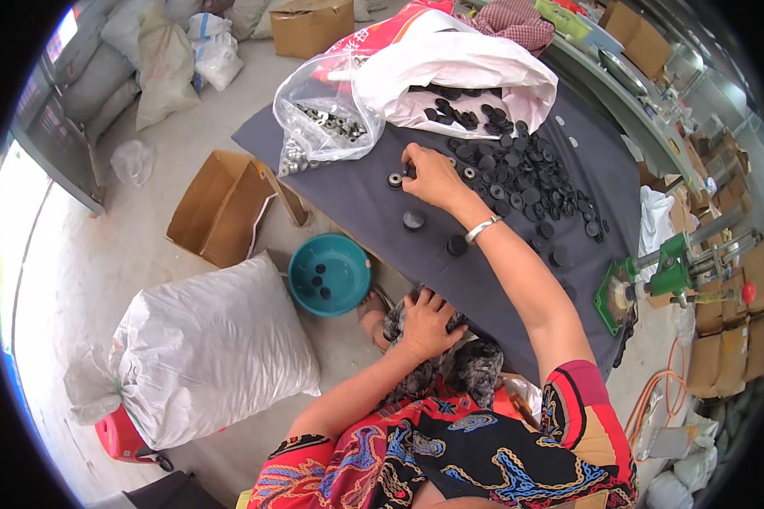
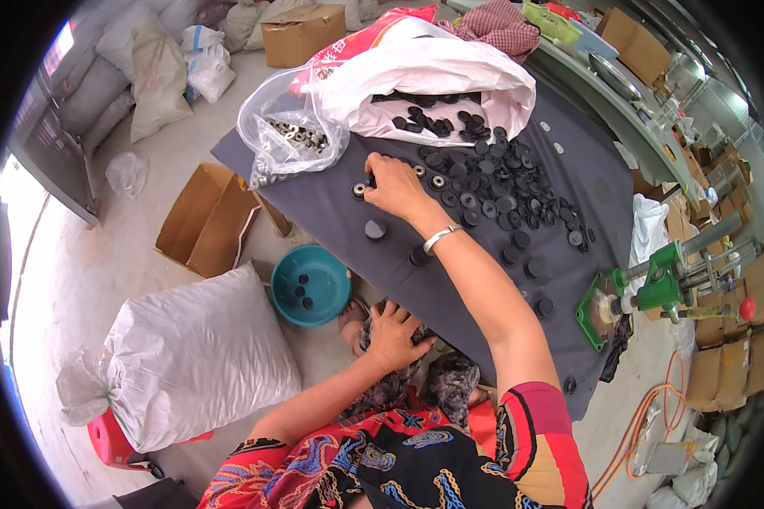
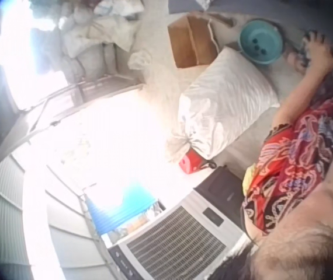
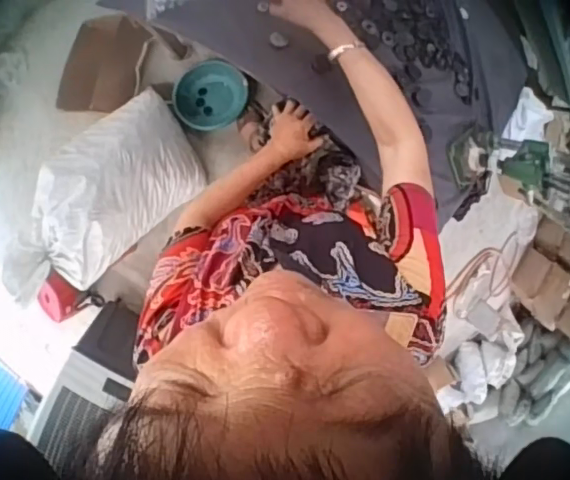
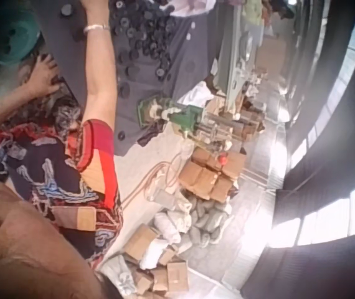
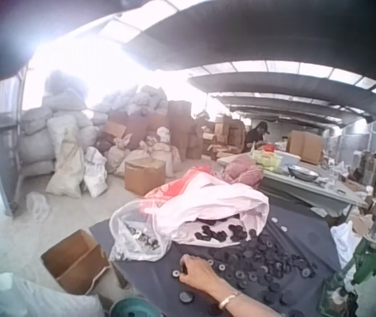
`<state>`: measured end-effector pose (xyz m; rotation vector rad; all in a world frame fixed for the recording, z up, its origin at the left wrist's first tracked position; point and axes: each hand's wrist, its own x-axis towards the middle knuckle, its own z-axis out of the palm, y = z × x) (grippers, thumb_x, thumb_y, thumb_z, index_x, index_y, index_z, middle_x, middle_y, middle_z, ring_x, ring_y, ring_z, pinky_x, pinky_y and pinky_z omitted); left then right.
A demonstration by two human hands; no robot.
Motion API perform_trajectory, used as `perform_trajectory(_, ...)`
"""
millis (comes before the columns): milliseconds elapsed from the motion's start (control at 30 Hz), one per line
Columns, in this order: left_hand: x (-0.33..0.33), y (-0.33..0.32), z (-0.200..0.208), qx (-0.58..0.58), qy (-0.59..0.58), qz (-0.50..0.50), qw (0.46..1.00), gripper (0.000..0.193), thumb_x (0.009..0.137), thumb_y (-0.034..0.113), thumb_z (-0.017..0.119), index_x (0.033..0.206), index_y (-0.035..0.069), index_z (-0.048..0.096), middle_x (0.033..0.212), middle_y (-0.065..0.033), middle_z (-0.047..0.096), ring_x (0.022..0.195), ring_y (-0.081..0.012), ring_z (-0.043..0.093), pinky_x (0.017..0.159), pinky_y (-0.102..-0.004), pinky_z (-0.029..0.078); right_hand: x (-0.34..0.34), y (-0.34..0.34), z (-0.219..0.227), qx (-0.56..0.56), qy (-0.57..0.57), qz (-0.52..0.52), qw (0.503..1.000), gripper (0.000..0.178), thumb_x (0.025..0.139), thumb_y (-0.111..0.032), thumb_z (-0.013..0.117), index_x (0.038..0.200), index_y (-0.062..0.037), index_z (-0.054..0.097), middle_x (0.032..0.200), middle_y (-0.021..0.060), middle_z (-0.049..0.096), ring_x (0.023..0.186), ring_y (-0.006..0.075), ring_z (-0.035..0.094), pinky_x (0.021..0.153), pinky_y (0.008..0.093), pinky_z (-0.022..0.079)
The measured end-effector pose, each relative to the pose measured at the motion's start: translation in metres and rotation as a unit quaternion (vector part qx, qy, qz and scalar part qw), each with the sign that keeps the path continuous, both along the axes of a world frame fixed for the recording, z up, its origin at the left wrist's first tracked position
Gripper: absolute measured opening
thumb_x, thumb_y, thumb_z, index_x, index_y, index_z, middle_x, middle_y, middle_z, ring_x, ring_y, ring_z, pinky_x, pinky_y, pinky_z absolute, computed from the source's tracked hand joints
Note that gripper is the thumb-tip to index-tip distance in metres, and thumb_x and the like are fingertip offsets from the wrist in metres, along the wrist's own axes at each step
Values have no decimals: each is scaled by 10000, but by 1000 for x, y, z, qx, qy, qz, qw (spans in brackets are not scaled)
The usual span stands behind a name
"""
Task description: The person picks up black circular objects and metal washers from a table, places them under a green manual press, and operates the lever to assemble them. The person repeats this process for multiple units, moving finished items aside.
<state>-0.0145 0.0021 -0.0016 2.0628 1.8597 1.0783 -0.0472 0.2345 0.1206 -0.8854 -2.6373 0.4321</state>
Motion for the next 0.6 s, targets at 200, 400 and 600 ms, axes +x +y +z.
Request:
perform_trajectory(200,1,-1,2,-2,-4,4,1000,502,642,377,746,1079,145,660,1170,-82,577,1098,-300,476,840,-513,331,16,-8,3,123,-76,24,989,290,713,-136,677,975,-37,605,940,149,653,919,311,611,857,456,428)
perform_trajectory(400,2,0,0,6,-2,7,1000,494,644,378,744,1071,142,665,1155,-84,585,1088,-302,482,837,-516,334,14,4,-2,121,-156,18,980,250,728,-137,675,956,-34,669,980,169,649,974,319,612,870,459,459)
perform_trajectory(600,1,0,0,8,-8,4,1000,506,645,377,742,1083,136,659,1160,-88,584,1102,-307,478,840,-520,336,5,-4,10,-5,-13,27,1000,278,760,-144,665,1010,-23,668,985,208,630,975,370,606,867,437,483)
